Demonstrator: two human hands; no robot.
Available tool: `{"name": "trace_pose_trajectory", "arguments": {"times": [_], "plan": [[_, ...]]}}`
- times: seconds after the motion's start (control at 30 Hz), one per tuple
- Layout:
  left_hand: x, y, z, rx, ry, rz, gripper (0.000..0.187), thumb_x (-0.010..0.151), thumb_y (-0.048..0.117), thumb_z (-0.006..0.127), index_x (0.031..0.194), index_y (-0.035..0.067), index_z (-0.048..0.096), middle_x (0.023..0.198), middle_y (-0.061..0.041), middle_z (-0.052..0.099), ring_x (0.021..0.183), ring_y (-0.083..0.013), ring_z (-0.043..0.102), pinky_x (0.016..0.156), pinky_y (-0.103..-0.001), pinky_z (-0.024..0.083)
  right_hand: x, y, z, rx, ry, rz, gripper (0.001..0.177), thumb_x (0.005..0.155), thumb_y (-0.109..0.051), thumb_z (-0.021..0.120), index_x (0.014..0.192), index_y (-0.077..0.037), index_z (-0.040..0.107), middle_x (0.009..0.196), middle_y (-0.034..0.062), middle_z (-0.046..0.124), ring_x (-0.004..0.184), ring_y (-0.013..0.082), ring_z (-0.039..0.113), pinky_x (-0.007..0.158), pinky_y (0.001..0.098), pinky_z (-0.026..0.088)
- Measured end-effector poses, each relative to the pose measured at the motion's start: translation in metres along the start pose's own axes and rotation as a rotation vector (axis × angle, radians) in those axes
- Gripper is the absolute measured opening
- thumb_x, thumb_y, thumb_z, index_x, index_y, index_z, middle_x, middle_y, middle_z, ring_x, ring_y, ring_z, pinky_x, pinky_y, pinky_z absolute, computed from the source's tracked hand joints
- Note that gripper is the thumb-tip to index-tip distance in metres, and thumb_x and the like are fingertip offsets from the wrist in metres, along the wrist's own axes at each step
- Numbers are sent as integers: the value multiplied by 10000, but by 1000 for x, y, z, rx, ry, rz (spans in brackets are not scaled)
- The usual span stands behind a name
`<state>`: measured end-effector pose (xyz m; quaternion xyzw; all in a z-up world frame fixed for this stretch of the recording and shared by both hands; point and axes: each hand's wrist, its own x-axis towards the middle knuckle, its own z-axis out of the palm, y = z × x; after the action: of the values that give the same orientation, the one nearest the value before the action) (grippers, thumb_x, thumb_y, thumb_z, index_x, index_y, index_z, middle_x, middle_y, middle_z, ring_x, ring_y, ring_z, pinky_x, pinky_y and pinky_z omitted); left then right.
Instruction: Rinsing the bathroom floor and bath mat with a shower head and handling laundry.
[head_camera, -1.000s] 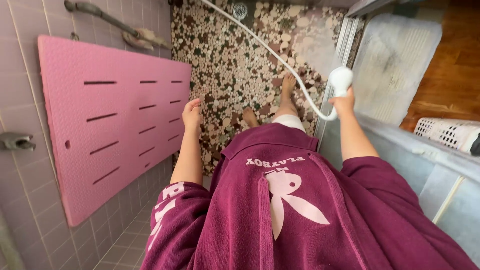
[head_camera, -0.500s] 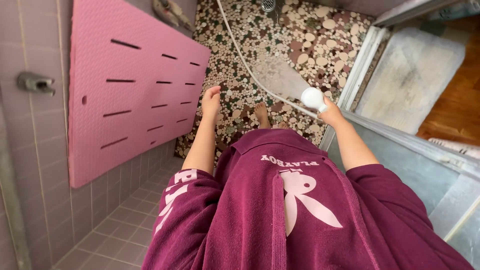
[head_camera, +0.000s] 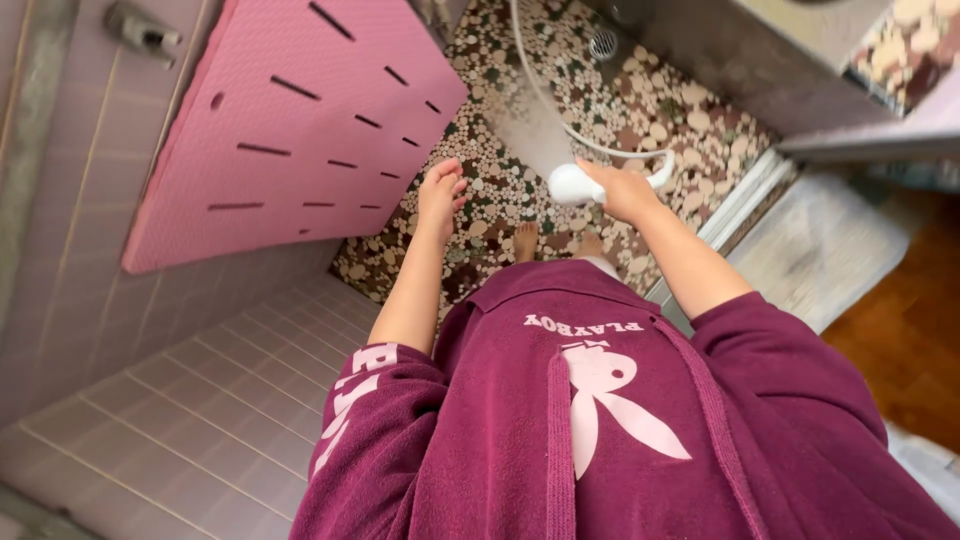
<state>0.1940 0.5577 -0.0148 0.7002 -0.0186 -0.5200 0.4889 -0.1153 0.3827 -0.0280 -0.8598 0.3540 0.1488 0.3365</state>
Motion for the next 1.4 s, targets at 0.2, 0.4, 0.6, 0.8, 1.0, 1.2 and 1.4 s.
{"name": "trace_pose_trajectory", "arguments": {"times": [0.2, 0.4, 0.6, 0.8, 1.0, 1.2, 1.4], "plan": [[-15, -52, -30, -206, 208, -19, 371, 1027, 187, 531, 1383, 103, 590, 1341, -22, 637, 963, -100, 624, 763, -283, 504, 75, 8, -53, -124, 163, -241, 828, 854, -1, 659, 1590, -306, 436, 1183, 162, 713, 1088, 373, 674, 922, 476, 524], [-61, -139, -13, -588, 527, 68, 386, 1003, 67, 484, 1365, 57, 619, 1288, -63, 634, 915, -131, 612, 716, -314, 492, 116, 21, -73, -222, 58, -464, 861, 768, 19, 655, 1563, -250, 459, 1135, 198, 702, 1004, 415, 666, 842, 507, 518], [-112, -222, 58, -645, 870, -5, 400, 994, 37, 457, 1343, 97, 642, 1378, -7, 623, 1134, -113, 600, 868, -273, 472, 130, 13, -11, -484, -301, -797, 764, 848, -16, 604, 1520, -355, 478, 1146, 115, 740, 950, 338, 724, 805, 461, 558], [-183, -295, 126, -846, 1102, -44, 394, 991, 22, 488, 1347, 122, 625, 1411, -21, 609, 1219, -134, 589, 888, -295, 476, 76, -79, 53, -851, -804, -947, 796, 903, -77, 593, 1613, -344, 348, 950, 113, 731, 783, 279, 725, 714, 437, 563], [-245, -373, 203, -1283, 1448, 75, 361, 989, 70, 549, 1334, 146, 618, 1428, -32, 599, 1248, -147, 579, 950, -335, 473, 7, -162, 128, -1140, -1060, -1078, 830, 944, -81, 555, 1663, -346, 237, 952, 146, 709, 762, 283, 741, 654, 426, 648], [-285, -406, 295, -1448, 1824, -4, 279, 949, 58, 589, 1204, 138, 668, 1304, -19, 676, 1151, -142, 614, 881, -335, 484, -7, -209, 208, -1067, -905, -1407, 575, 1016, -174, 590, 1558, -278, 429, 1063, 145, 731, 810, 241, 696, 689, 391, 583], [-306, -411, 350, -1520, 1990, -30, 278, 965, 52, 571, 1203, 136, 687, 1293, -3, 693, 1143, -137, 635, 854, -322, 491, -90, -256, 170, -1374, -704, -1566, 999, 899, -45, 673, 1684, -317, 118, 1239, 176, 641, 790, 223, 632, 740, 341, 535]]}}
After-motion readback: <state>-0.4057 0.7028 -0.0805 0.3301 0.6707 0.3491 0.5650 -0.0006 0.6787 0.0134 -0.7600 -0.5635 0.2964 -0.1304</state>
